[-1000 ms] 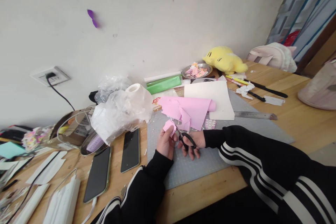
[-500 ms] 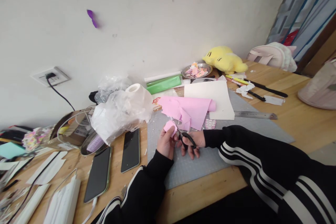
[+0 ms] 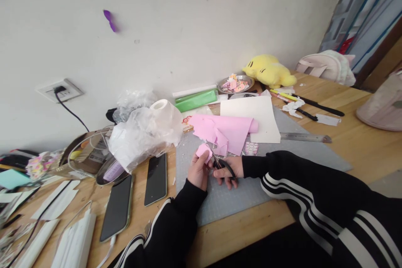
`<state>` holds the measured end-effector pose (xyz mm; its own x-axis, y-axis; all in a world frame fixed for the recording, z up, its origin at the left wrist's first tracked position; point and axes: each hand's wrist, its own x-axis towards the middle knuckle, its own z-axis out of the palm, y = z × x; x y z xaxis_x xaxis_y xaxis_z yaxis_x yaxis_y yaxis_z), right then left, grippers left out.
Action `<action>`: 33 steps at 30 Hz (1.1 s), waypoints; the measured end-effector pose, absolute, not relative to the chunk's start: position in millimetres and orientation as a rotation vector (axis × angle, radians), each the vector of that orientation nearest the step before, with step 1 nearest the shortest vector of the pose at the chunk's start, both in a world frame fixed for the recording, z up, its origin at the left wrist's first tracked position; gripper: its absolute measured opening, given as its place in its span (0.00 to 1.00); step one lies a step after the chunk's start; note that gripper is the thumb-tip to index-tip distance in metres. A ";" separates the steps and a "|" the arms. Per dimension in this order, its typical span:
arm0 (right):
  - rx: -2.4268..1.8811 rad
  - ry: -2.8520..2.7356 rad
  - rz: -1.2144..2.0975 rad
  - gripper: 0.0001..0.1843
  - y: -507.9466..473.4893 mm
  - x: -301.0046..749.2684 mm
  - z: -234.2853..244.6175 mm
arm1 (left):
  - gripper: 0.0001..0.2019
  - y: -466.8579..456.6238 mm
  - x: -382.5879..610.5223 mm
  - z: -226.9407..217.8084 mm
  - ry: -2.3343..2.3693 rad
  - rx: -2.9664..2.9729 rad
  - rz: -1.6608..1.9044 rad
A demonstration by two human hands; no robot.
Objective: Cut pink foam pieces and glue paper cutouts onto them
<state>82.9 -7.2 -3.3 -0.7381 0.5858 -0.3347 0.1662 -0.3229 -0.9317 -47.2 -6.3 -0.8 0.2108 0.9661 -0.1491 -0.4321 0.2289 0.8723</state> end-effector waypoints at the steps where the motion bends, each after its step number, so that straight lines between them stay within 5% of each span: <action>1: -0.974 -1.631 2.128 0.27 -7.6 82.5 -3.2 | 0.10 -6.3 -47.2 -0.8 0.830 0.803 1.133; 11: -1.219 -1.561 2.154 0.14 -4.2 77.7 2.3 | 0.09 -3.6 -50.0 -4.0 0.839 0.781 1.121; 33: -1.471 -1.643 2.074 0.15 -2.4 85.0 17.7 | 0.11 -2.4 -50.0 -3.6 0.930 0.717 1.193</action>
<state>85.0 -2.4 17.7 -0.5229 0.6040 -0.6015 0.4474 -0.4061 -0.7968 -50.0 -2.4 -3.6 0.0993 0.9714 -0.2156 -0.4469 0.2372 0.8626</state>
